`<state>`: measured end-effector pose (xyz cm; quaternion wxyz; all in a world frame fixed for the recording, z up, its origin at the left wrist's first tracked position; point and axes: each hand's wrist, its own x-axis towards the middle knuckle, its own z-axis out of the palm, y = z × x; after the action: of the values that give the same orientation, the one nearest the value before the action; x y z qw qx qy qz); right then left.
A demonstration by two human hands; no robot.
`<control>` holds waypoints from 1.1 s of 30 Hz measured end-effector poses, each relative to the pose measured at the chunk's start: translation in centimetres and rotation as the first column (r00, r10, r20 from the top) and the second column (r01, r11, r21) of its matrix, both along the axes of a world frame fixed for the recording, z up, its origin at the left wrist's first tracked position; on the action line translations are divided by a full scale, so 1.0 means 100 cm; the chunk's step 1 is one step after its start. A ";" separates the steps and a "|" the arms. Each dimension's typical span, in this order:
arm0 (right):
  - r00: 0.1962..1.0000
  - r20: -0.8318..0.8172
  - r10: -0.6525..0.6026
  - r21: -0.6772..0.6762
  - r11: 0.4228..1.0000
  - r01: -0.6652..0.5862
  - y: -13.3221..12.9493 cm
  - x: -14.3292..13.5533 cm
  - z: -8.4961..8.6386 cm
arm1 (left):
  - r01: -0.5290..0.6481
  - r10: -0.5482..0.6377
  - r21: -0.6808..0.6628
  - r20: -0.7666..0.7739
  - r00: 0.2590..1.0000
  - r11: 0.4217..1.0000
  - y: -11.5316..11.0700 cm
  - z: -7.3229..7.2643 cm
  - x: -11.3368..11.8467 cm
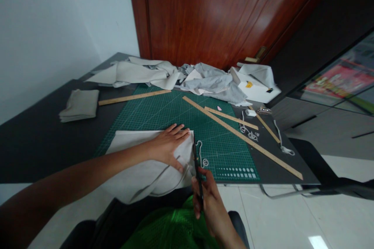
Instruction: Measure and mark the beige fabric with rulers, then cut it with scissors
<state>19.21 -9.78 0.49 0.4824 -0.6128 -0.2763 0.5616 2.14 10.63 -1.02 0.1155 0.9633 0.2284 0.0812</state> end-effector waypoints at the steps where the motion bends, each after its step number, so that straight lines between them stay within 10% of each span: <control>1: 1.000 0.002 0.002 0.001 1.000 -0.002 0.000 0.000 0.000 | 0.001 -0.001 -0.002 0.003 1.000 1.000 0.000 0.000 0.000; 33: 0.996 -0.086 -0.029 -0.034 0.999 0.026 0.010 0.003 -0.003 | 0.002 -0.002 -0.011 0.002 1.000 1.000 0.001 -0.001 -0.001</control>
<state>19.52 -8.80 0.15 0.4915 -0.5995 -0.2376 0.5853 2.07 10.68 -1.11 0.1212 0.9627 0.2280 0.0807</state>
